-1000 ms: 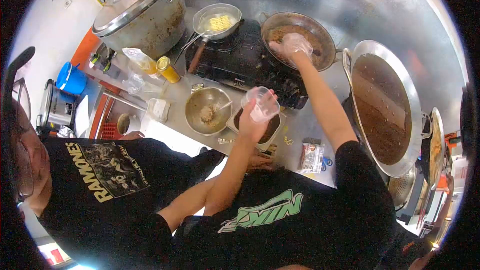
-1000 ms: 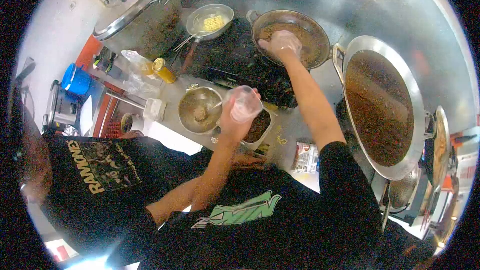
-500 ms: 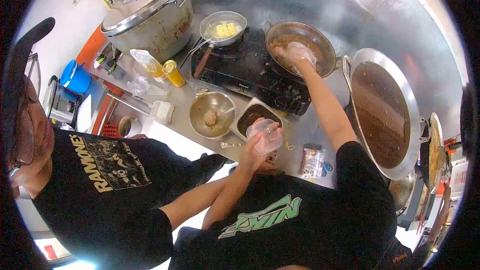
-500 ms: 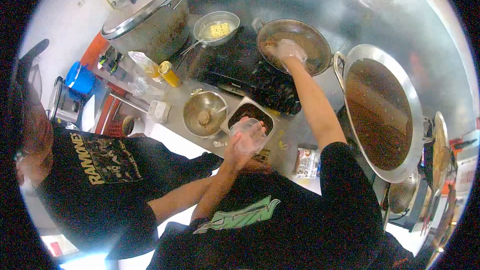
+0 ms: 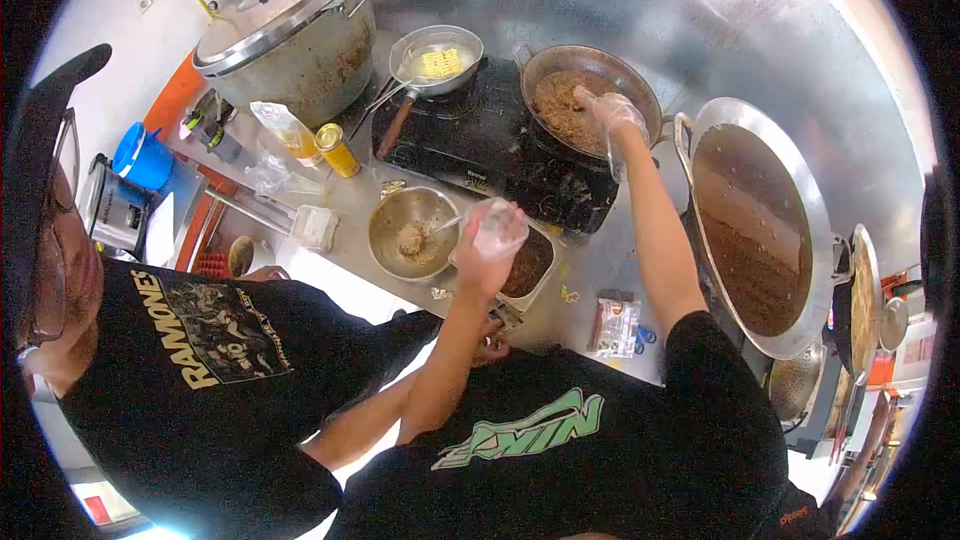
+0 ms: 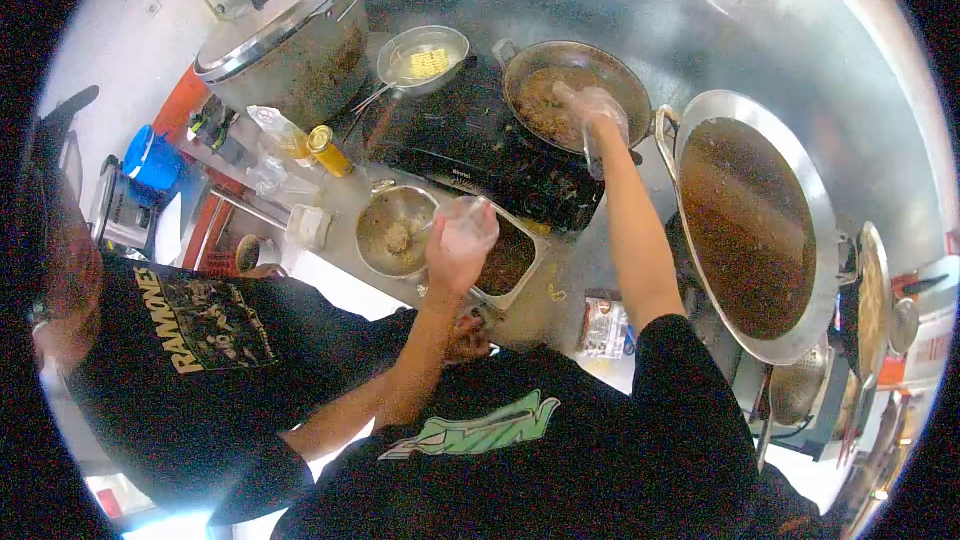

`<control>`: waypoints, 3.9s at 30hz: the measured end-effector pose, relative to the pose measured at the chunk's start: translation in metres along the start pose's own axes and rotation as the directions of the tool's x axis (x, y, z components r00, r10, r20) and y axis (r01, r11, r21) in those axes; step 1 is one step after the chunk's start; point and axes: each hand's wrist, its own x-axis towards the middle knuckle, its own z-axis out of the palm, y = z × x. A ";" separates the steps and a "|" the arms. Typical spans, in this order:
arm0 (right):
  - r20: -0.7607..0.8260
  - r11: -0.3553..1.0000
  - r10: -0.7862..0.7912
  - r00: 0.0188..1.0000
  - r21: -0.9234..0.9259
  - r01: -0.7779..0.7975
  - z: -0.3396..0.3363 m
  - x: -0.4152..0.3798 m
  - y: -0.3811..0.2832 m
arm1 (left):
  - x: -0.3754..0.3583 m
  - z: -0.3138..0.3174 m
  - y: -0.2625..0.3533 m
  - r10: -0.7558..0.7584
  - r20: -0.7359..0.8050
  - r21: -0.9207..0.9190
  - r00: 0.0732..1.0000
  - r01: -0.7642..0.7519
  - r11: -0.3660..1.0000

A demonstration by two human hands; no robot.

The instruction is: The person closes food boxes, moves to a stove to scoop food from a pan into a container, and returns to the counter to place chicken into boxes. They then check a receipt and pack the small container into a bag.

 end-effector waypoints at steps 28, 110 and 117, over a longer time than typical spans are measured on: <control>-0.203 0.816 -0.577 0.791 -0.187 0.547 -0.019 -0.172 -0.088 | 0.085 0.018 -0.005 -0.007 0.098 0.121 0.995 -0.005 0.993; 0.044 0.900 -0.289 0.956 -0.327 0.287 0.013 -0.038 -0.021 | 0.162 -0.008 -0.022 -0.019 -0.189 0.162 0.982 0.051 0.986; 0.063 0.893 -0.312 0.948 -0.320 0.315 -0.002 -0.050 -0.027 | 0.165 -0.003 -0.029 0.002 -0.225 0.177 0.974 0.039 0.983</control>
